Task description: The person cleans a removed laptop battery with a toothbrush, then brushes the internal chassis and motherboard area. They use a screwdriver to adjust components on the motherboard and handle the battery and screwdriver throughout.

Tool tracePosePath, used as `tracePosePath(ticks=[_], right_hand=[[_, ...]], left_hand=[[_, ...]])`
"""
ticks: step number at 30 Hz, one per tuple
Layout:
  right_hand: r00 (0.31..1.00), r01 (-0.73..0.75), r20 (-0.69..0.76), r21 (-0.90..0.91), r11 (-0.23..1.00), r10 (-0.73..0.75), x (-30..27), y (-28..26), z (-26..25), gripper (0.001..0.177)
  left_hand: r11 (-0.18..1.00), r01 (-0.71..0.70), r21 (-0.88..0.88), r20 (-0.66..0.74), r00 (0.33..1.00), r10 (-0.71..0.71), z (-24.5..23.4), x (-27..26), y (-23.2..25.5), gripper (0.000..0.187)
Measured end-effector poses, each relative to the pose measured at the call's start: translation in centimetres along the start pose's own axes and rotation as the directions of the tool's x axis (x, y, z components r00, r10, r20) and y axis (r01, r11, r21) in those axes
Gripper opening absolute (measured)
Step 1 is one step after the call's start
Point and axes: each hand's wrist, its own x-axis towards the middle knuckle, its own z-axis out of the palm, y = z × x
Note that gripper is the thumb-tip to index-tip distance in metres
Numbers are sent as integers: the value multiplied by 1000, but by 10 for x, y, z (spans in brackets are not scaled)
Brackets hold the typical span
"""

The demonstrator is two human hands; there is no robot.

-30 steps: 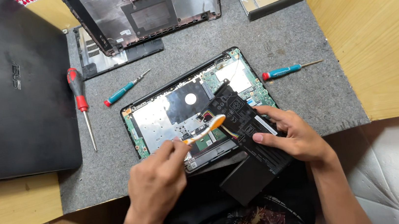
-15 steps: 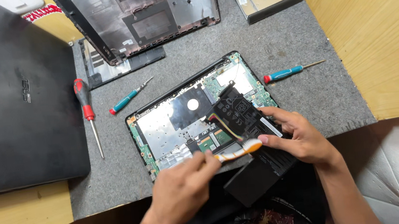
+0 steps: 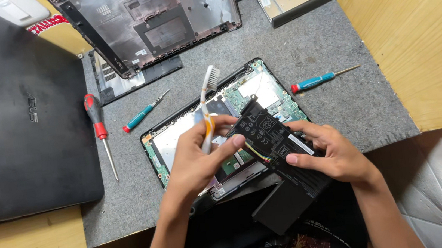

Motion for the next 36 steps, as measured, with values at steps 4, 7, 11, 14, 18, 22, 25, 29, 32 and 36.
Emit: tracePosePath(ticks=[4, 7, 11, 14, 18, 22, 25, 29, 32, 36], right_hand=[[999, -26, 33, 45, 999, 25, 0, -17, 8, 53], [998, -59, 40, 228, 972, 51, 1, -31, 13, 73], [991, 55, -134, 283, 958, -17, -4, -3, 3, 76], [958, 153, -279, 313, 937, -64, -9, 16, -2, 79], [913, 201, -401, 284, 937, -74, -11, 20, -1, 76], [859, 184, -510, 235, 954, -41, -7, 2, 1, 79], [871, 152, -491, 217, 964, -27, -5, 2, -2, 78], [878, 158, -479, 299, 941, 5, 1, -26, 30, 57], [888, 191, -459, 346, 918, -11, 4, -37, 41, 46], [850, 166, -527, 232, 959, -20, 3, -36, 38, 47]], left_hand=[[1000, 7, -12, 61, 998, -7, 13, 0, 6, 33], [999, -30, -40, -9, 1000, 30, 4, 2, -7, 28], [978, -159, -135, -216, 968, 128, 8, -6, 3, 21], [957, -167, -238, -267, 958, 101, 11, -9, -5, 17], [936, -156, -315, -254, 964, 75, 13, -9, -12, 16], [904, -155, -400, -251, 966, 55, 27, -15, -18, 21], [898, -108, -426, -220, 975, 13, 33, -17, -21, 21], [906, -117, -407, -262, 965, 7, 23, -13, -20, 21], [922, -101, -373, -252, 968, 4, 19, -13, -12, 21], [985, -76, -156, -214, 976, 42, 8, -8, -4, 30]])
